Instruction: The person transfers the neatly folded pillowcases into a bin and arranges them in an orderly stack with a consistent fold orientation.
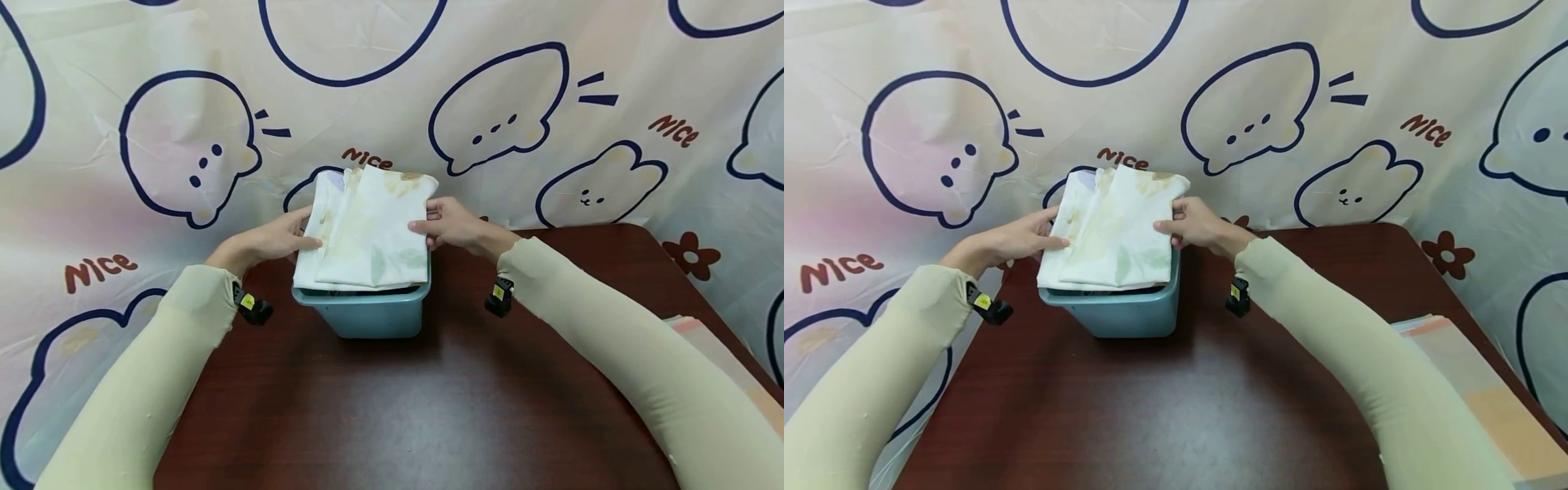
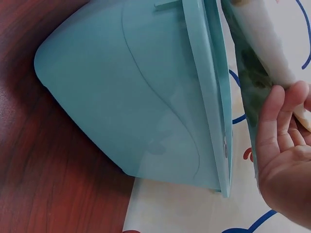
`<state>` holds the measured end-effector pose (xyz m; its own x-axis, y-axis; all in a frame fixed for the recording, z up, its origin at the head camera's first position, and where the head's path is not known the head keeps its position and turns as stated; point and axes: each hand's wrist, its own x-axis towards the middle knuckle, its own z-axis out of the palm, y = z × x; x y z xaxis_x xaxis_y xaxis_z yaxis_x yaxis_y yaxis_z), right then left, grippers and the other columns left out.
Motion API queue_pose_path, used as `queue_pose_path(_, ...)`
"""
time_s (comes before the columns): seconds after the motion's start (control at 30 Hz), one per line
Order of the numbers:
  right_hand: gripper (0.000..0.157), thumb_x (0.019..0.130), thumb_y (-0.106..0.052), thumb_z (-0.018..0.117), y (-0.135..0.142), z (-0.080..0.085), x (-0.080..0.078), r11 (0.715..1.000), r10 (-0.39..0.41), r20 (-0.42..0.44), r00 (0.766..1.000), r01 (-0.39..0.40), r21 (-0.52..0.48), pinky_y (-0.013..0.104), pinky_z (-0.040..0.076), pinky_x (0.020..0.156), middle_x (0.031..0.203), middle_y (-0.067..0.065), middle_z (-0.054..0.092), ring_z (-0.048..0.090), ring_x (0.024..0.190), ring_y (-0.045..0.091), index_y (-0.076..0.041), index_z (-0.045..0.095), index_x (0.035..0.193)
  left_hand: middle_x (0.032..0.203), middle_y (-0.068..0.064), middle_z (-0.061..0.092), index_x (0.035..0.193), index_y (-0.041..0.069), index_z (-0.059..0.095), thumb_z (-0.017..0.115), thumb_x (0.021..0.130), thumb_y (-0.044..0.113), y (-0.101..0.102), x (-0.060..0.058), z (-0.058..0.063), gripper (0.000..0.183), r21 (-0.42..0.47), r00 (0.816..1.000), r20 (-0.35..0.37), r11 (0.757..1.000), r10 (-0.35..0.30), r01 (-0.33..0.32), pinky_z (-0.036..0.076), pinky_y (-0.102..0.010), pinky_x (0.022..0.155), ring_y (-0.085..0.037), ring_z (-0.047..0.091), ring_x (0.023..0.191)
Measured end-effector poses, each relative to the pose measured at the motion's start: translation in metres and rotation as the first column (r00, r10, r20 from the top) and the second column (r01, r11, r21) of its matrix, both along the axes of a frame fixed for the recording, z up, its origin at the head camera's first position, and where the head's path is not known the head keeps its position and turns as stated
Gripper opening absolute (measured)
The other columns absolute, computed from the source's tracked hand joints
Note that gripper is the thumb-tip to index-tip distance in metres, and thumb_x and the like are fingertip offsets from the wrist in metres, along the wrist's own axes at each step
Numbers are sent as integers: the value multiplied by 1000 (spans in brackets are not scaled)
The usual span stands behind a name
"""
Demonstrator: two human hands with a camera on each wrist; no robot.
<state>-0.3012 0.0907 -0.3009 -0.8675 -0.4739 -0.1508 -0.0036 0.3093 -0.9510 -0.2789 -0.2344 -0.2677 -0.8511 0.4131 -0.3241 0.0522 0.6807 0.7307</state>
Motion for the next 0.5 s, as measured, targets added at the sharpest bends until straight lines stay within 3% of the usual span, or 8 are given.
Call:
queue_pose_path(0.23,26,96,-19,60,-7,-8,-2,1000,-10,9,1000,9,26,24,51,59,83,0,66,54,57,11,-6,57,118,124,-24,63,157,27,7,49,101,13,-3,-2,-6,71,-37,1000,-19,999,18,-19,59,-42,73,-21,72,86)
queue_pose_path(0.5,20,95,-19,61,-14,-17,-6,998,-26,-8,1000,26,62,24,49,57,75,-1,62,53,54,11,-5,58,110,131,-24,57,156,31,3,48,101,12,-2,-3,-16,74,-63,999,-35,998,3,-5,59,-42,71,-23,71,90)
